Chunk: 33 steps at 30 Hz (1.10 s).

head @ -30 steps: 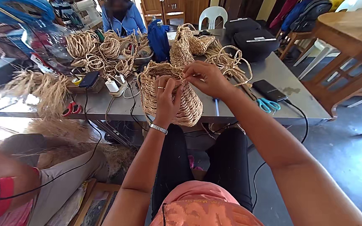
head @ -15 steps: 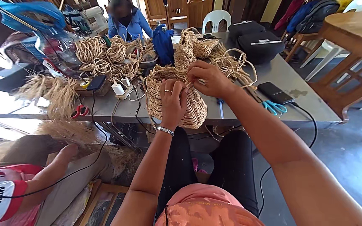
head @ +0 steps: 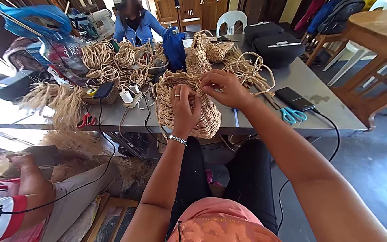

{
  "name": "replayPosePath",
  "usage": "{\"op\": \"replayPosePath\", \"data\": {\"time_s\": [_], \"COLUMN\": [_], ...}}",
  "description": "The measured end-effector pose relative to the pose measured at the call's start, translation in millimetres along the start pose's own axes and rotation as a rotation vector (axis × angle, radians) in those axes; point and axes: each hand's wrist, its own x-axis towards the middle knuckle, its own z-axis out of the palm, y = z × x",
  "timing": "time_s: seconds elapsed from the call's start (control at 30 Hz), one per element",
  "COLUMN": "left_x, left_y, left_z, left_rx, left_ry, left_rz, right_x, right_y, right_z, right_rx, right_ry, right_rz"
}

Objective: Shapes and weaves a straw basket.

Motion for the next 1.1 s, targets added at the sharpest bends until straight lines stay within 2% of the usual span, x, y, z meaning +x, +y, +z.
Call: {"op": "replayPosePath", "data": {"time_s": [0.27, 0.43, 0.53, 0.6, 0.8, 0.87, 0.93, 1.0, 1.03, 1.1], "left_x": [-0.9, -6.2, -5.1, -6.4, -9.4, -7.2, 2.6, 16.1, 23.8, 39.8], "left_y": [-3.2, -3.5, -2.7, -3.5, 7.2, -5.9, -25.9, -48.3, -60.1, -83.1], "left_z": [-0.9, -0.7, 1.6, 3.0, -22.3, -30.2, -39.9, -51.5, -56.0, -60.8], "left_rx": [-0.029, 0.02, 0.068, 0.075, -0.027, -0.036, 0.007, 0.02, -0.03, -0.223], "left_ry": [0.024, 0.028, 0.023, 0.019, -0.092, -0.027, 0.11, 0.17, 0.14, -0.026], "left_rz": [0.042, 0.069, 0.071, 0.073, 0.047, 0.043, 0.039, -0.073, -0.157, -0.325], "right_x": [4.0, 7.8, 6.4, 0.2, -9.3, -9.7, -9.4, -8.9, -8.2, -6.8], "right_y": [-1.5, -18.2, -25.6, -30.0, -17.9, -19.4, -21.6, -23.0, -23.2, -24.1], "right_z": [5.8, 14.1, 29.4, 46.2, 75.6, 83.5, 88.3, 92.0, 93.3, 95.4], "right_rx": [0.156, 0.208, 0.07, 0.011, 0.104, 0.101, 0.094, 0.095, 0.098, 0.111], "right_ry": [0.054, 0.098, 0.248, 0.266, 0.416, 0.458, 0.472, 0.487, 0.497, 0.518], "right_rz": [0.236, 0.467, 0.423, 0.394, 0.333, 0.338, 0.379, 0.418, 0.427, 0.432]}}
